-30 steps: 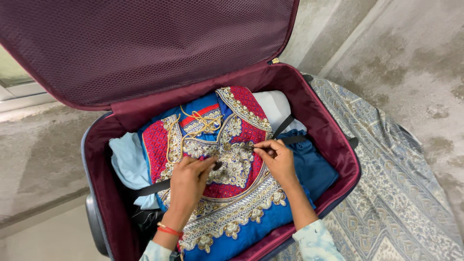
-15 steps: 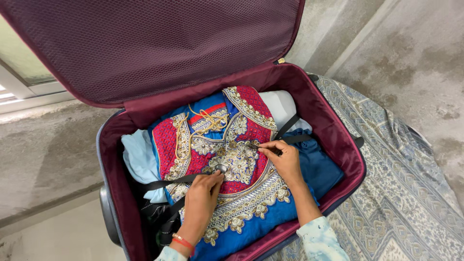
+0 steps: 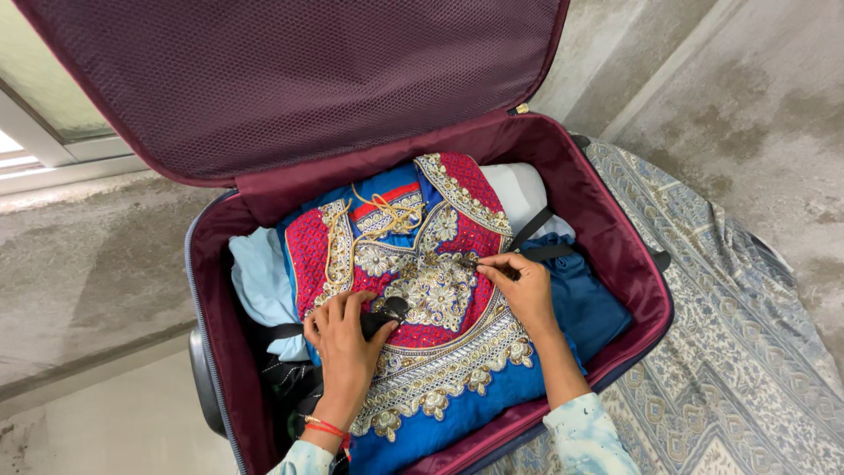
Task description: The person fastens the internal buckle straps of a suitcase over a blue and red embroidered garment and other folded clothes by snapping the buckle pieces together.
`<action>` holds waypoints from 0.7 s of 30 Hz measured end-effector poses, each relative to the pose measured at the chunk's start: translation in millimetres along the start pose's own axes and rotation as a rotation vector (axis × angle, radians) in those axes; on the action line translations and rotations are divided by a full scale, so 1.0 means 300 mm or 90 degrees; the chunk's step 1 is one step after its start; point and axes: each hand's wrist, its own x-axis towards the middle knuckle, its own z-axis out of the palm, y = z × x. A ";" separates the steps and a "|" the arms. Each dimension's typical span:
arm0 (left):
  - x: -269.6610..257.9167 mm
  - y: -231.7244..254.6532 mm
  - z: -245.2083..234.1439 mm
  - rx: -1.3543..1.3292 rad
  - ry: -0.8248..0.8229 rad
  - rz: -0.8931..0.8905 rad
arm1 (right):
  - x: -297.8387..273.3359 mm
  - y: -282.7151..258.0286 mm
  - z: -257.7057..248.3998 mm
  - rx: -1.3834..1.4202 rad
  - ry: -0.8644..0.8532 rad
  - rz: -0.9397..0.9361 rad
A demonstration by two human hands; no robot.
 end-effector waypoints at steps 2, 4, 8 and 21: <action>0.002 -0.010 -0.005 -0.031 -0.003 0.027 | -0.001 0.002 0.001 0.010 -0.005 0.012; 0.009 -0.023 -0.009 -0.061 -0.019 0.044 | 0.001 0.004 -0.001 0.018 -0.006 0.021; 0.031 -0.062 -0.027 -0.091 -0.063 0.082 | 0.004 0.008 0.004 0.041 -0.010 0.021; -0.018 -0.005 0.020 0.075 -0.075 0.179 | -0.022 -0.014 0.001 -0.094 0.095 -0.096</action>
